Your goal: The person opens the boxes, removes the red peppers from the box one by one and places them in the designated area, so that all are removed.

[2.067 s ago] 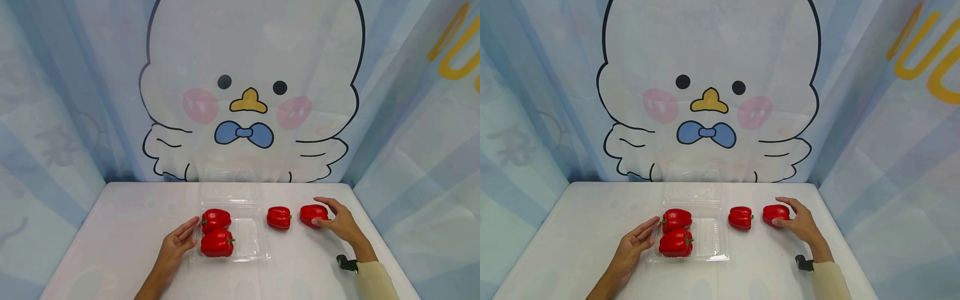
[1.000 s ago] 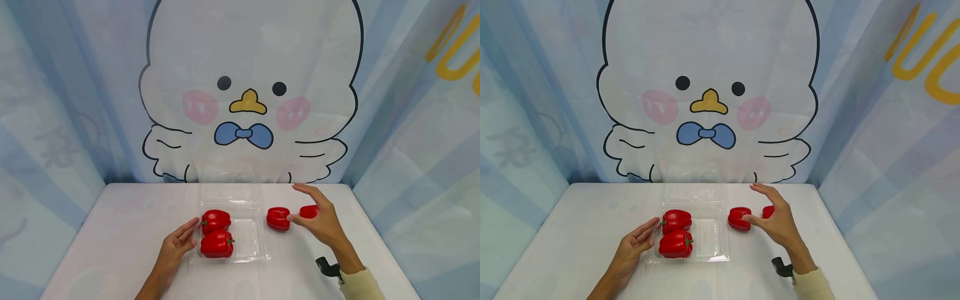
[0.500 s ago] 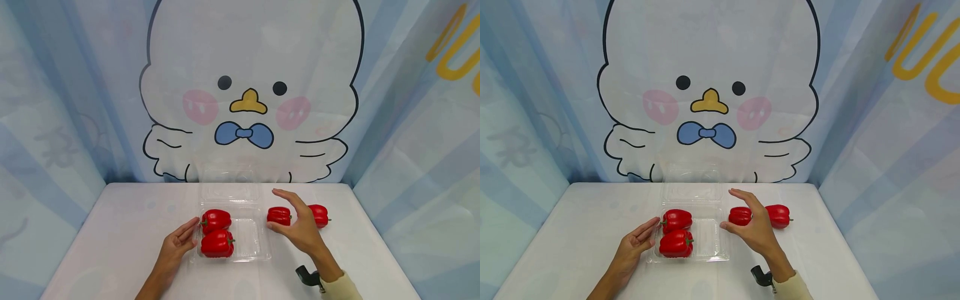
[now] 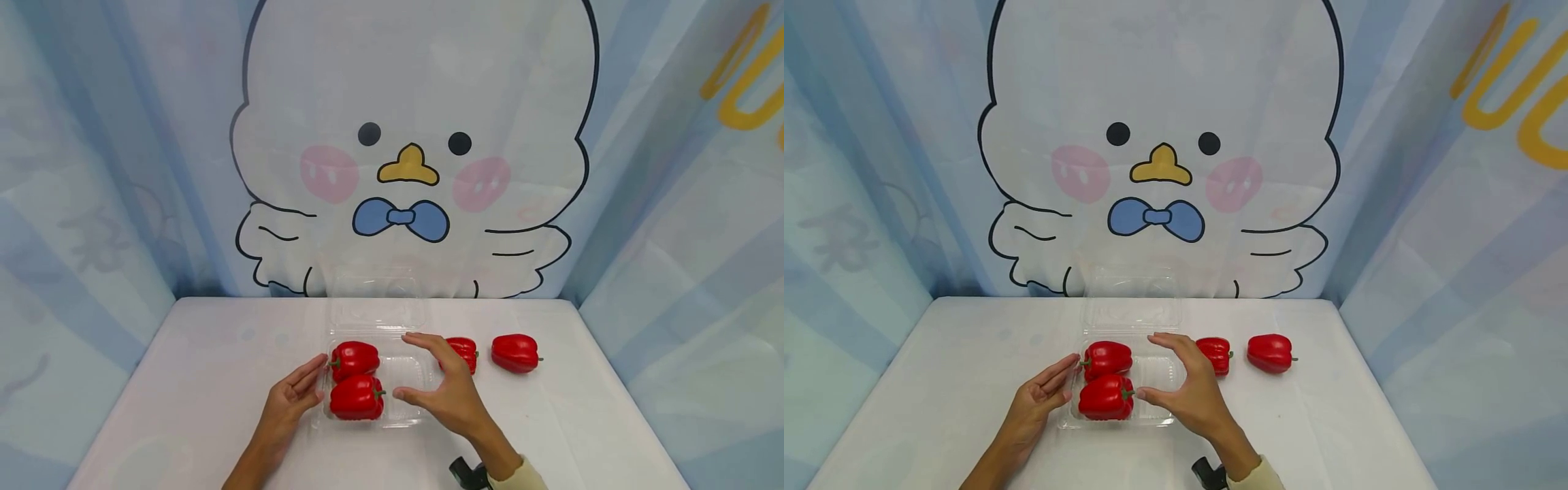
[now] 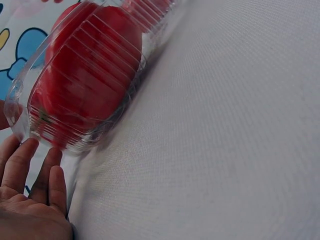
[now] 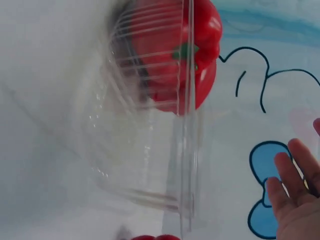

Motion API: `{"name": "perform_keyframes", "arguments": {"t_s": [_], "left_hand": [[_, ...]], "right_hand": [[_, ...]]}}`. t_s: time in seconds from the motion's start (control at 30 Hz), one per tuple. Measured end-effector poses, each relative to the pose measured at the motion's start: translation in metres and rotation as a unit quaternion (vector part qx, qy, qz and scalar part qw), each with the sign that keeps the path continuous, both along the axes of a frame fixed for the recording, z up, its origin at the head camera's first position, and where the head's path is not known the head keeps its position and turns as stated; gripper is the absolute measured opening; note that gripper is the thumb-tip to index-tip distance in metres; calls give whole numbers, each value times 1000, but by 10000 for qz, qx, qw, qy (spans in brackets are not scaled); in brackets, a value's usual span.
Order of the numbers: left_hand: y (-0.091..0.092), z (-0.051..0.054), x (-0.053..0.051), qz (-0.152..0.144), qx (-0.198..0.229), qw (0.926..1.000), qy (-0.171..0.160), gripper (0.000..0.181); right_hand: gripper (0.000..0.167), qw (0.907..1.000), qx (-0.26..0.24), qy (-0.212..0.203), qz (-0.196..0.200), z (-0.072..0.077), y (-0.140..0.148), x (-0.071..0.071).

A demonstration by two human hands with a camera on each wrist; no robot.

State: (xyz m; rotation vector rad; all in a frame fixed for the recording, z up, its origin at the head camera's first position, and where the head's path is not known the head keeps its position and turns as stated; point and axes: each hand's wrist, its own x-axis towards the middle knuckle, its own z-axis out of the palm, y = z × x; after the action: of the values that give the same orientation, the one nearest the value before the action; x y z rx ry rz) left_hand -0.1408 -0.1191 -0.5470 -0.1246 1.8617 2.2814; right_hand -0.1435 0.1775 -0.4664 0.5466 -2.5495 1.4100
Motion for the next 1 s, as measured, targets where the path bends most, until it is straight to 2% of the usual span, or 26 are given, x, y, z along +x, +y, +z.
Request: {"name": "perform_keyframes", "arguments": {"t_s": [0.23, 0.5, 0.73, 1.0], "left_hand": [[1, 0, -1, 25, 28, 10000, -38, 65], [1, 0, -1, 74, -49, 9999, -86, 65], [1, 0, -1, 21, -8, 10000, 36, 64], [0, -1, -1, 34, -5, 10000, -19, 64]], "right_hand": [[72, 9993, -216, -119, 283, -15, -19, 4], [69, 9958, -251, -822, 299, -26, -35, 5], [69, 9941, 44, -1011, 383, -33, -43, 3], [68, 9909, 459, -1180, 460, -36, -48, 1]]}}
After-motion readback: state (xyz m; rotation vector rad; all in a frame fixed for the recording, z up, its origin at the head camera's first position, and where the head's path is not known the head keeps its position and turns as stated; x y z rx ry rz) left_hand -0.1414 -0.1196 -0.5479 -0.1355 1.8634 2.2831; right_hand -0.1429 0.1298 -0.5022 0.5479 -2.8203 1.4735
